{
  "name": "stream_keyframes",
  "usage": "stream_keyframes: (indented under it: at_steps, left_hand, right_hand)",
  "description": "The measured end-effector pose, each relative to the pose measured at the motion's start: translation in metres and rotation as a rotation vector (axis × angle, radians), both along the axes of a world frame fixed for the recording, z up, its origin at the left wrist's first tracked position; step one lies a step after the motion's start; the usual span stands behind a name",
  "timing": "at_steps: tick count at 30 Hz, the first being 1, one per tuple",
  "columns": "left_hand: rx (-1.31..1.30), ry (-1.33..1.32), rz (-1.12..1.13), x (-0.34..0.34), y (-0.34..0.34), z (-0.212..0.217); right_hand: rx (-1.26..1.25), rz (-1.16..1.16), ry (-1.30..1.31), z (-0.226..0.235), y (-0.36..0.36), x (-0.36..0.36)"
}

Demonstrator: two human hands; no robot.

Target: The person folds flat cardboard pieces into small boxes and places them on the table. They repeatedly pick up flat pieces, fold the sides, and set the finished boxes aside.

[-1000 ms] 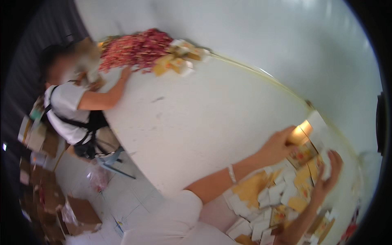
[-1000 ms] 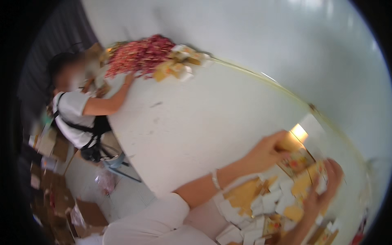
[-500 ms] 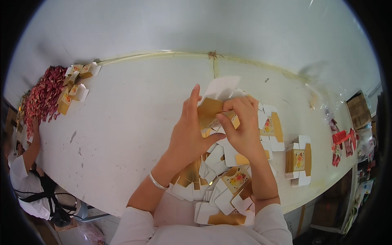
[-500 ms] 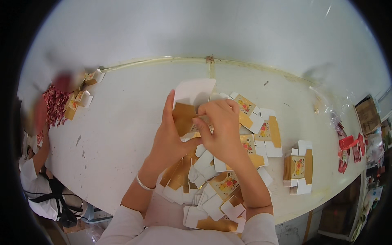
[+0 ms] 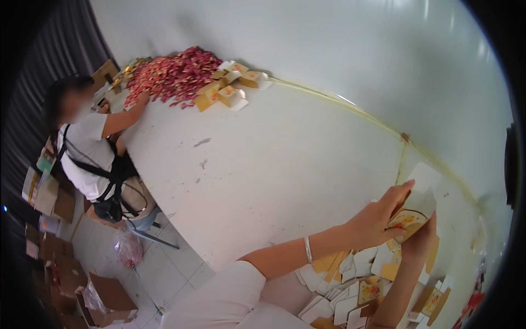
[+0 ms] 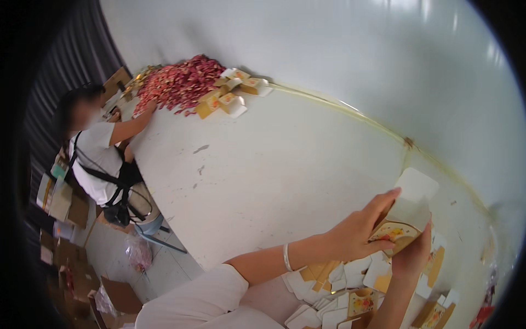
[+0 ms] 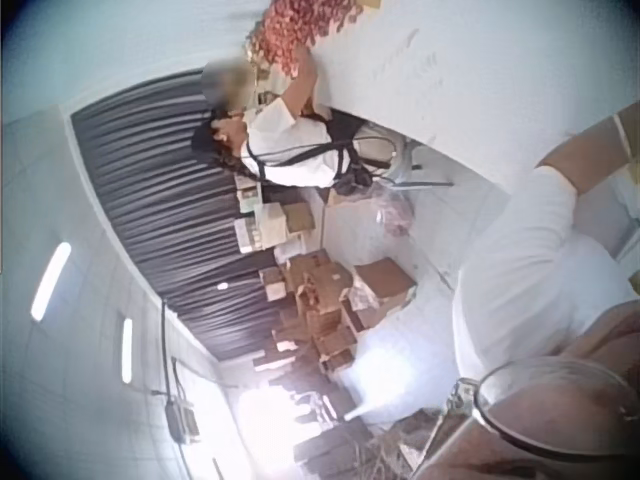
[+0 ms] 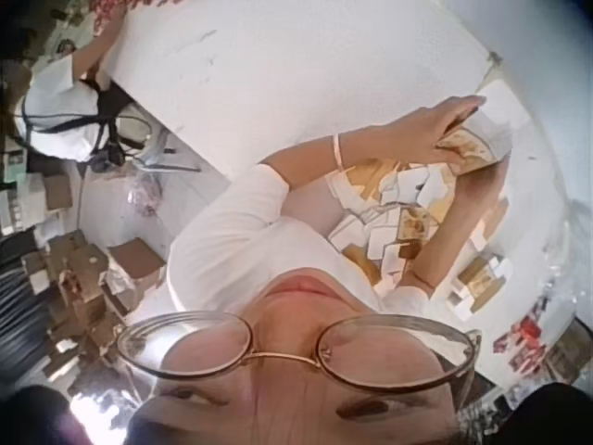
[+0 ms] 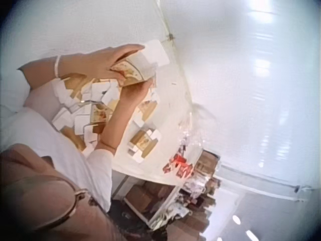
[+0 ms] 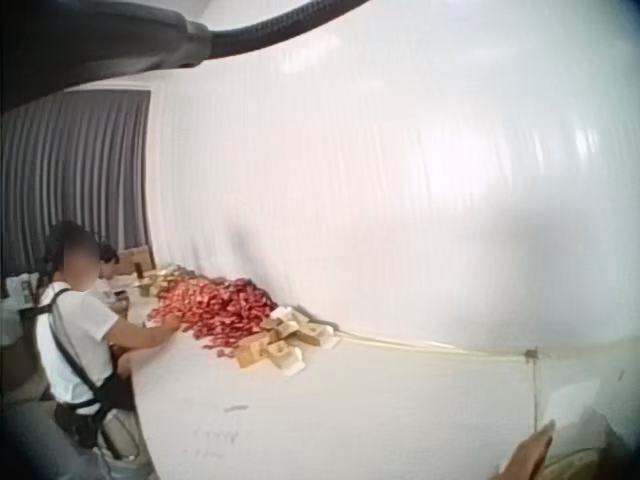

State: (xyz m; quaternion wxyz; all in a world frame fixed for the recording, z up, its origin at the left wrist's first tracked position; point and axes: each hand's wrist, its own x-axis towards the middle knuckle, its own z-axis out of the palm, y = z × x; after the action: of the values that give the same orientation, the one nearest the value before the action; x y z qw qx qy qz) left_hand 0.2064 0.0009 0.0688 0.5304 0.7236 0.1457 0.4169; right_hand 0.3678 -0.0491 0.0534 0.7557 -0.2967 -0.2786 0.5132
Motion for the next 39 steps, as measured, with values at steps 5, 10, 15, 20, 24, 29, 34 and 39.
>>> stream_keyframes:
  at_steps: [5,10,15,20,24,29,34,39]
  left_hand:
    - [0.151,0.048,-0.052,-0.003,0.004,-0.002]
    - [-0.031,0.035,-0.053,-0.01,0.007,0.002]
    - [-0.151,-0.088,-0.066,-0.01,0.011,0.0]
    - [-0.069,0.024,0.006,-0.014,0.017,-0.001]
    - [-0.038,0.095,-0.016,-0.018,0.008,0.01]
    - [-0.013,0.072,-0.014,-0.018,0.002,0.014]
    - [-0.035,0.126,-0.029,-0.019,0.003,0.015]
    - [-0.006,0.026,0.013,-0.015,0.0,0.013]
  right_hand:
    - [-0.145,0.102,0.05,0.005,-0.002,0.001]
    - [-0.059,0.002,-0.042,-0.004,0.005,0.005]
    - [0.084,0.044,-0.095,-0.002,0.006,-0.003]
    - [0.233,0.078,-0.357,0.028,0.001,-0.022]
    - [0.078,-0.078,-0.657,0.017,0.001,-0.013]
    - [0.115,0.047,-0.518,0.031,-0.003,-0.016]
    - [0.052,0.02,-0.574,0.027,0.0,-0.011]
    - [-0.026,-0.027,-0.584,0.011,0.0,0.002]
